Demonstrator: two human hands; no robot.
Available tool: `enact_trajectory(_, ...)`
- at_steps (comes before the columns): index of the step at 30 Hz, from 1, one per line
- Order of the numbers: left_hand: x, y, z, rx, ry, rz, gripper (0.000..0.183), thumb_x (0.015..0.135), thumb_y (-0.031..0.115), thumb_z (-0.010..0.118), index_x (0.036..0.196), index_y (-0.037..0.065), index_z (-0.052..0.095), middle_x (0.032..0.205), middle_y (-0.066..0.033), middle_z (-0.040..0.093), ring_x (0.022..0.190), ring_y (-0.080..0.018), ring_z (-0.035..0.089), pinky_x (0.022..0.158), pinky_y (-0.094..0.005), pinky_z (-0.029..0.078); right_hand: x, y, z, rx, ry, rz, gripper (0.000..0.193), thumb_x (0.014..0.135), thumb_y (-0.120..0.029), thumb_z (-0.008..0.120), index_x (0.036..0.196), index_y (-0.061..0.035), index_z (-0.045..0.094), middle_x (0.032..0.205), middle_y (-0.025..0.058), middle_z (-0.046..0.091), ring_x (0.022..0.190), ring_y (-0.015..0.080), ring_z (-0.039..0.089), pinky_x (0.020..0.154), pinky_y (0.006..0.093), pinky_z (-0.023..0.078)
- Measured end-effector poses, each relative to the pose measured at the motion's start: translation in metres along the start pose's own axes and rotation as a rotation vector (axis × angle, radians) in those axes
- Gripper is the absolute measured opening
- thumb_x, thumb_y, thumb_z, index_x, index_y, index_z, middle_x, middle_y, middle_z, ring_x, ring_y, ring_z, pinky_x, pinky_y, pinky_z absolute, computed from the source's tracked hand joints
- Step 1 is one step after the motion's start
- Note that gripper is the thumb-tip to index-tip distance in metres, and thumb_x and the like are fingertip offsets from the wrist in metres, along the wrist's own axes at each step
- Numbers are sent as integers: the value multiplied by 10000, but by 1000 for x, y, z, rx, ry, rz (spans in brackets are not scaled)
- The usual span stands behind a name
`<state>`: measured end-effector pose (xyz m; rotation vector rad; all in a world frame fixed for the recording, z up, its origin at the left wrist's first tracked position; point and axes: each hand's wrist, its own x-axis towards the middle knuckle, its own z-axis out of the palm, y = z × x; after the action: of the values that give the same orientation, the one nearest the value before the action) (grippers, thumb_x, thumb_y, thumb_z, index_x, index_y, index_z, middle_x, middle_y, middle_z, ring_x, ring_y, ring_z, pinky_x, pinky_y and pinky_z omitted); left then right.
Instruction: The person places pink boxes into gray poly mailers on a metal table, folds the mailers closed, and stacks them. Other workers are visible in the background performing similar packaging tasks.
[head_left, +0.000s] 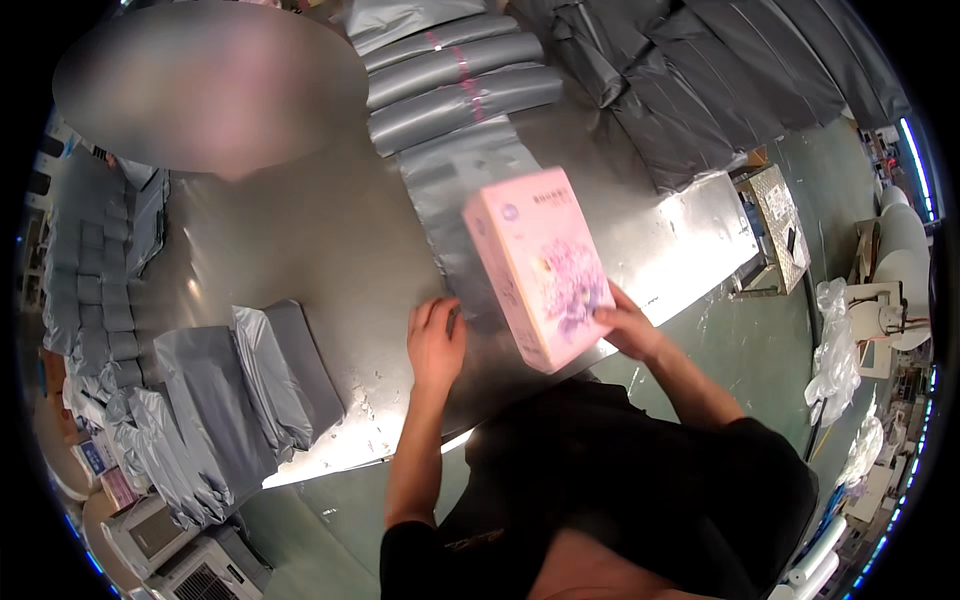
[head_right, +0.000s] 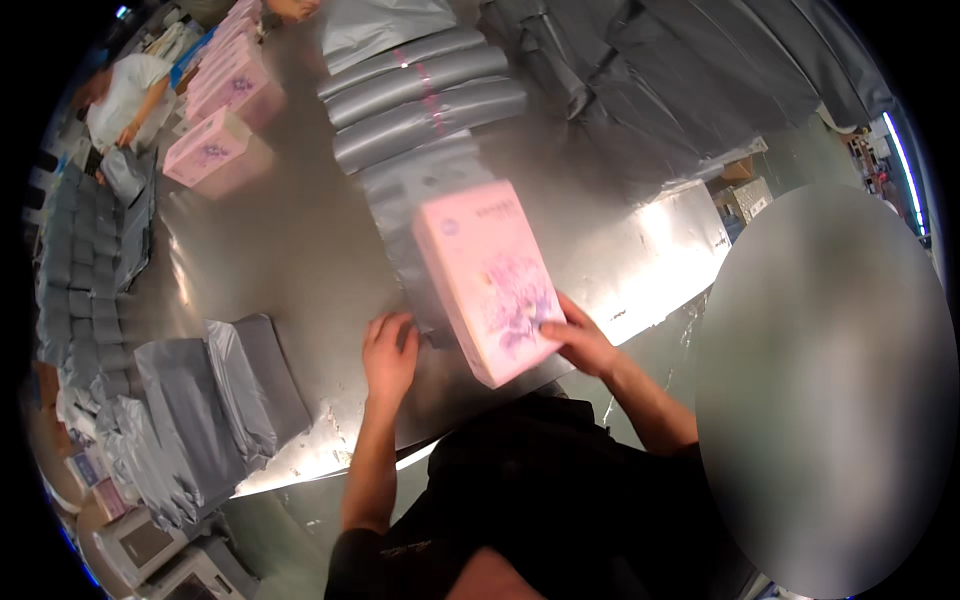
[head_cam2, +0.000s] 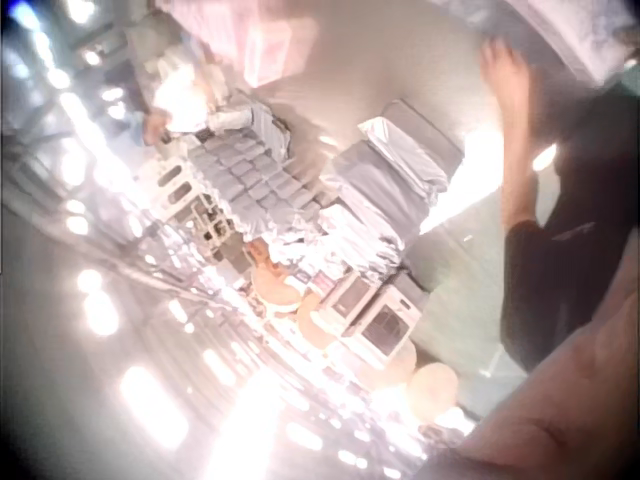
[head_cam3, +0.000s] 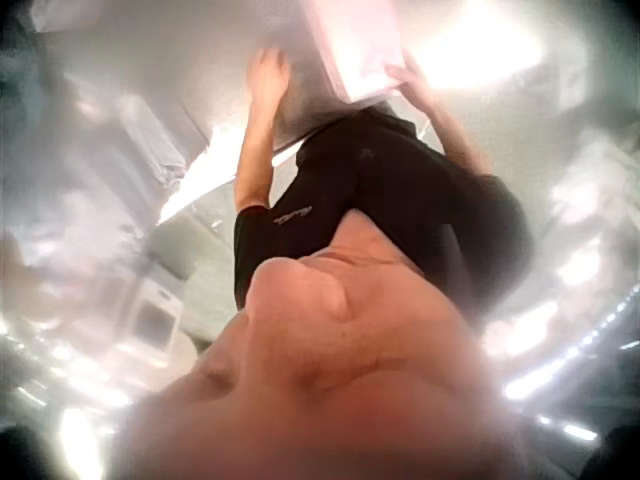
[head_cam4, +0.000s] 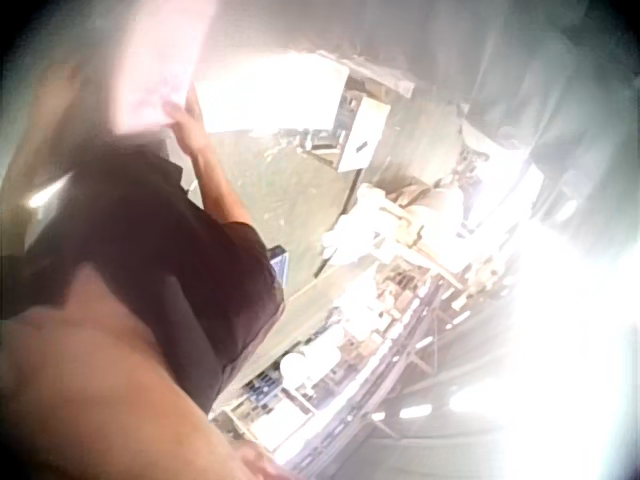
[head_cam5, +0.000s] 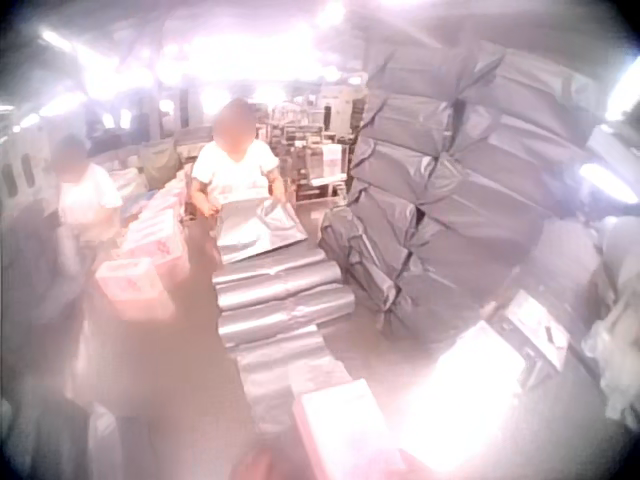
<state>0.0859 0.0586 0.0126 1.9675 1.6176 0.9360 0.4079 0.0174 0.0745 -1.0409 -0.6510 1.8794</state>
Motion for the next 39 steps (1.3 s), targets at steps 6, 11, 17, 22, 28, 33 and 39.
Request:
enact_trajectory(6, 47, -11, 58, 399, -272, 226, 236, 787, 80, 686, 1023, 73, 686, 1046, -112, 663, 1007, -335, 626, 850, -446, 519, -71, 62, -28, -298, 65, 79, 856, 887, -82, 770, 1589, -38, 282, 1416, 144, 557, 1294, 234, 537, 1117, 387, 412)
enact_trajectory(11, 58, -15, 55, 237, -291, 114, 138, 800, 86, 683, 931, 61, 719, 960, -129, 679, 932, -356, 647, 805, -453, 533, -71, 48, -33, -754, -28, 81, 832, 882, -406, 774, 1545, -90, 383, 1310, 160, 643, 1240, 255, 594, 1050, 382, 462)
enact_trajectory(17, 65, -12, 56, 149, -200, 90, 124, 845, 131, 728, 916, 32, 746, 857, -142, 691, 804, -347, 677, 731, -418, 538, -54, -8, -33, -1403, -219, 259, 707, 872, -591, 682, 1380, -120, 541, 1117, 192, 705, 1060, 373, 667, 912, 459, 522)
enact_trajectory(22, 58, -4, 48, 65, -128, -78, 139, 868, 142, 732, 943, 28, 757, 841, -155, 689, 767, -302, 683, 704, -387, 540, 45, -25, -50, -1572, 88, -554, 332, 877, -359, 694, 1104, -118, 672, 882, 121, 654, 888, 316, 669, 788, 447, 529)
enact_trajectory(28, 53, 16, 34, 148, 35, 149, 175, 866, 145, 735, 1010, 49, 759, 979, -119, 698, 821, -318, 684, 754, -413, 557, 122, -16, -44, -1795, 169, -1069, 211, 803, -182, 709, 976, -103, 619, 784, 57, 585, 792, 275, 638, 747, 398, 514)
enact_trajectory(33, 10, 25, 33, 223, 119, 489, 240, 807, 48, 772, 1039, 45, 712, 1016, -85, 674, 868, -346, 668, 767, -451, 562, 93, 13, -65, -1637, 180, -1152, 175, 789, -147, 647, 949, -93, 603, 805, 65, 624, 803, 264, 639, 740, 373, 512)
enact_trajectory(39, 27, 19, 57, 1, 3, -164, 496, 849, 63, 711, 1286, 21, 481, 970, -166, 689, 860, -394, 667, 770, -476, 536, 116, 25, -66, -1665, 105, -902, 225, 798, -123, 670, 981, -82, 545, 862, 114, 644, 856, 329, 638, 758, 429, 509)
